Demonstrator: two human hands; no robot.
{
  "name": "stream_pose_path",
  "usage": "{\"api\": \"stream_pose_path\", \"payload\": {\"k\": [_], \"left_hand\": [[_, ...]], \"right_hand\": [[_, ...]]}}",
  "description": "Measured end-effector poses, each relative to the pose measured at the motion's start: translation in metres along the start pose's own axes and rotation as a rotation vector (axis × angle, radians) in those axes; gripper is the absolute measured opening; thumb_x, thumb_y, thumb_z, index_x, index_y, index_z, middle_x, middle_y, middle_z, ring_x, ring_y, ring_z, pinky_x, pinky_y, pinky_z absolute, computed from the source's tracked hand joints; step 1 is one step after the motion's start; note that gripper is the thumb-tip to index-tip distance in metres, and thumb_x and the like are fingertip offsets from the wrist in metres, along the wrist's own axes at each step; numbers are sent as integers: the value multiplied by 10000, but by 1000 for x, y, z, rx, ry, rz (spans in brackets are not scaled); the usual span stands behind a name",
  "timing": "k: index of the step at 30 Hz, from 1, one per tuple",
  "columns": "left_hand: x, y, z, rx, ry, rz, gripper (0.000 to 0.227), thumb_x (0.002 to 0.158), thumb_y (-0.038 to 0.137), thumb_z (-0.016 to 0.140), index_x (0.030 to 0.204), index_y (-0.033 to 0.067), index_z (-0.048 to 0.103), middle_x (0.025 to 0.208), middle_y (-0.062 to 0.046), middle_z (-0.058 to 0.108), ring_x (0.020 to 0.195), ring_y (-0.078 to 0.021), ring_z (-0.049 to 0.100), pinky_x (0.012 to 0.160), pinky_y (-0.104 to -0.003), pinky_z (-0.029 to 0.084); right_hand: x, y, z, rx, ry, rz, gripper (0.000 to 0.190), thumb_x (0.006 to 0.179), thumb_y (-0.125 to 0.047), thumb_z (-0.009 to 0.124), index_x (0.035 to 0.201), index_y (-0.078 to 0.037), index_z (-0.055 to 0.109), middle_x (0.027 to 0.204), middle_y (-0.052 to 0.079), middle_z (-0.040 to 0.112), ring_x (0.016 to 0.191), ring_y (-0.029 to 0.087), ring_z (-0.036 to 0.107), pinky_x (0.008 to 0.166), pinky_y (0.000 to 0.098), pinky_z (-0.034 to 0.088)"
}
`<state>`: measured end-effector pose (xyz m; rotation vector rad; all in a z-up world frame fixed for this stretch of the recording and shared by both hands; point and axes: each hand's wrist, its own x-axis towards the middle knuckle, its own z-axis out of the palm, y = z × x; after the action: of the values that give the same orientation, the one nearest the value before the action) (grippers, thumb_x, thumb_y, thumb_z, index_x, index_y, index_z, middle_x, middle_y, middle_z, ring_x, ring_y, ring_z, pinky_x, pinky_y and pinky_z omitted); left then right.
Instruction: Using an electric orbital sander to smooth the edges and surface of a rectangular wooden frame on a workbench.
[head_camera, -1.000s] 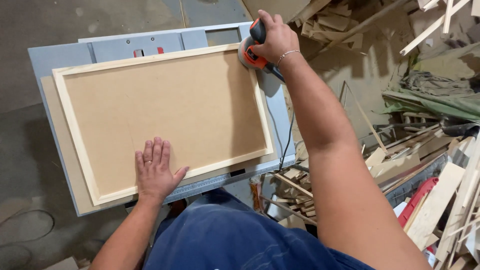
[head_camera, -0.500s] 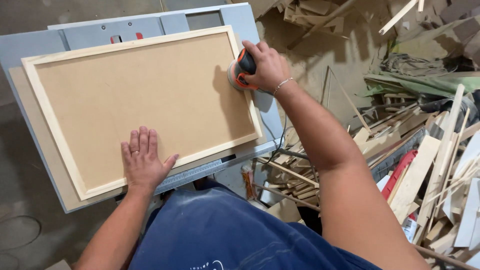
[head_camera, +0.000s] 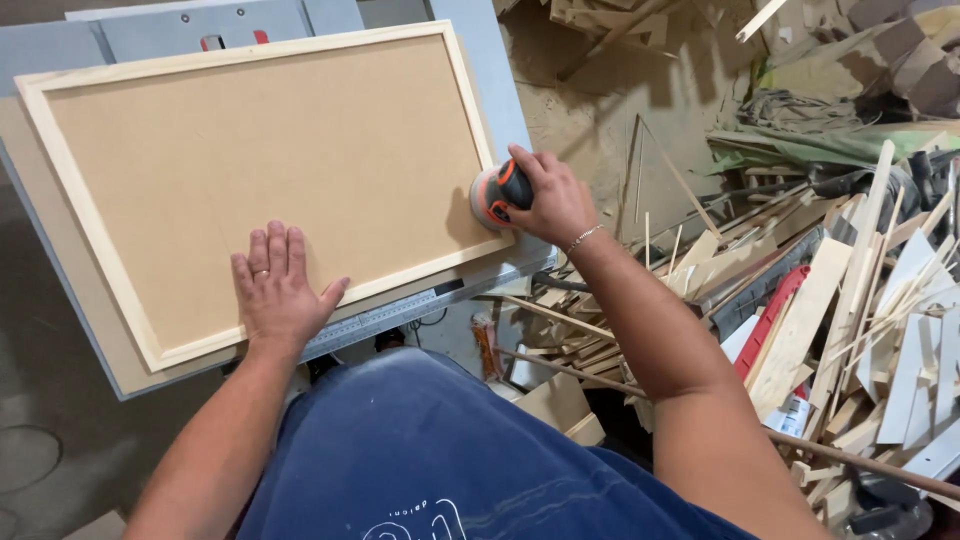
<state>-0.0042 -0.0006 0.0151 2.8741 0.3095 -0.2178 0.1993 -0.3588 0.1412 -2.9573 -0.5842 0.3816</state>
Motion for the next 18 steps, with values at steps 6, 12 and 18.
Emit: {"api": "stream_pose_path", "payload": {"k": [6, 12, 18], "left_hand": [[0, -2, 1, 0, -37, -19, 1063, 828, 821, 434, 1643, 144, 354, 1743, -101, 262, 1621, -324, 155, 1286, -582, 114], [0, -1, 1, -51, -51, -26, 1021, 853, 786, 453, 1650, 157, 339, 1749, -88, 240, 1624, -309, 117, 1289, -580, 65], [19, -55, 22, -150, 283, 145, 742, 788, 628, 726, 1385, 195, 645, 1534, -54, 555, 1459, -297, 441, 1150, -528, 346]], "right_hand": [[-45, -6, 6, -16, -30, 91, 938, 716, -433, 813, 1559, -371, 407, 1335, -4, 561, 1202, 301, 622, 954, 493, 571], [-68, -33, 25, 16, 0, 121, 957, 696, -420, 828, 1555, -353, 414, 1348, 11, 554, 1191, 313, 623, 955, 495, 569], [-79, -77, 32, 56, 77, 65, 952, 678, -393, 850, 1540, -268, 467, 1285, 65, 585, 1112, 356, 660, 909, 497, 587]]}}
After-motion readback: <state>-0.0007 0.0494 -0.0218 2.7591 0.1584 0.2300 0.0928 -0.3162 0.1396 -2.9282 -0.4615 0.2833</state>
